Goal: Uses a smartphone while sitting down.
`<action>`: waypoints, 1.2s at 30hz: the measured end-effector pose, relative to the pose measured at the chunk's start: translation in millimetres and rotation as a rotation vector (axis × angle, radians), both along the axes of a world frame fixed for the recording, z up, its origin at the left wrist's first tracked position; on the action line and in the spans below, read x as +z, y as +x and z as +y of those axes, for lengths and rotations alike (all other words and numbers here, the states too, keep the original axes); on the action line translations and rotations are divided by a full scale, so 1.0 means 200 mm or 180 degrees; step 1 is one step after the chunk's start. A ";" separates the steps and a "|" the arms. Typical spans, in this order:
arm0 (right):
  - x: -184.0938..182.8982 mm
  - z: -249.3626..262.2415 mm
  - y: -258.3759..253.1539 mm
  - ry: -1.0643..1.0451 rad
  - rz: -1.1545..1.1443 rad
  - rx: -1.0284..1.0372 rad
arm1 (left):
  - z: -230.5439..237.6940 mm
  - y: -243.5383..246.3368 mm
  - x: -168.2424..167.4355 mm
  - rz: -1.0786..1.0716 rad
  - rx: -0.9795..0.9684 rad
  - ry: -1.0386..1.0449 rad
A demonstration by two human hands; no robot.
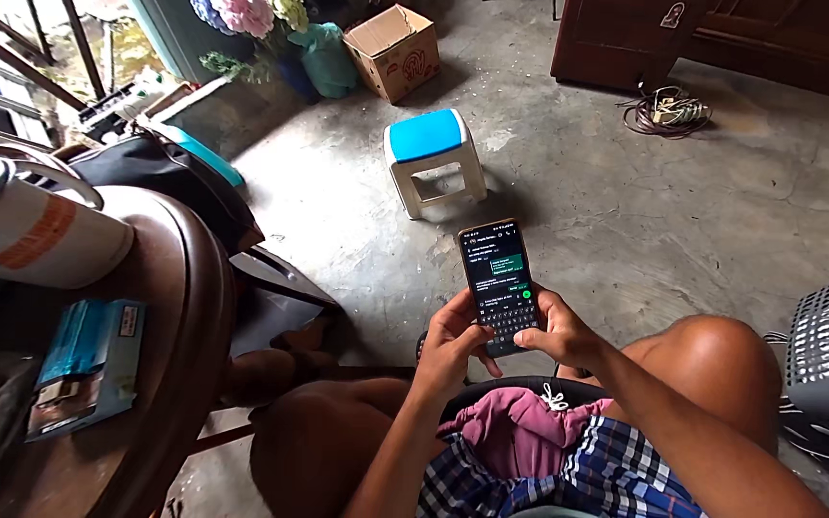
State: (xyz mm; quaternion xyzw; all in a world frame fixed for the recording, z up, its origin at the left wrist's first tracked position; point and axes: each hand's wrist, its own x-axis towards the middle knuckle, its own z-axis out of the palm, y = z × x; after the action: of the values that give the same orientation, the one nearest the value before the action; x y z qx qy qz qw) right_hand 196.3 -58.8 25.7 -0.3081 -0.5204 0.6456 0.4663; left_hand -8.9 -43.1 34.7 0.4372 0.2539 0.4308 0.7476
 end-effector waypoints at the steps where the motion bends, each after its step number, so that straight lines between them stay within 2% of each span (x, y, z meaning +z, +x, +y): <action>1: 0.00 0.00 0.00 -0.0025 -0.0017 -0.0033 | 0.00 0.00 0.00 0.0002 -0.0004 -0.0002; 6: 0.00 0.00 0.00 0.0008 0.0028 -0.0030 | 0.00 0.00 0.00 0.0010 0.0021 -0.0002; 14: -0.01 -0.01 -0.08 -0.0070 -0.0110 -0.0845 | -0.01 0.02 -0.01 0.0035 -0.0035 0.0085; 21: -0.03 0.00 -0.04 -0.0076 0.0243 -0.0383 | -0.02 0.02 0.00 0.0211 0.0113 0.0149; 27: -0.05 0.00 -0.02 0.0102 0.0186 -0.0102 | -0.02 0.01 0.00 0.0267 0.0190 0.0149; 33: -0.02 -0.01 -0.02 0.0115 0.0138 -0.0180 | -0.01 0.00 0.00 0.0051 0.0002 0.0135; 36: -0.02 -0.01 -0.05 0.0125 0.0114 -0.0471 | -0.01 0.01 0.00 0.0086 -0.0005 0.0182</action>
State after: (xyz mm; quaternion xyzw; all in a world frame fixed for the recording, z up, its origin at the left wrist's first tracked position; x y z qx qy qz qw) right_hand 186.1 -60.6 22.0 -0.3249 -0.5003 0.6045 0.5279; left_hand -7.3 -45.4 34.8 0.4644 0.2512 0.4313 0.7315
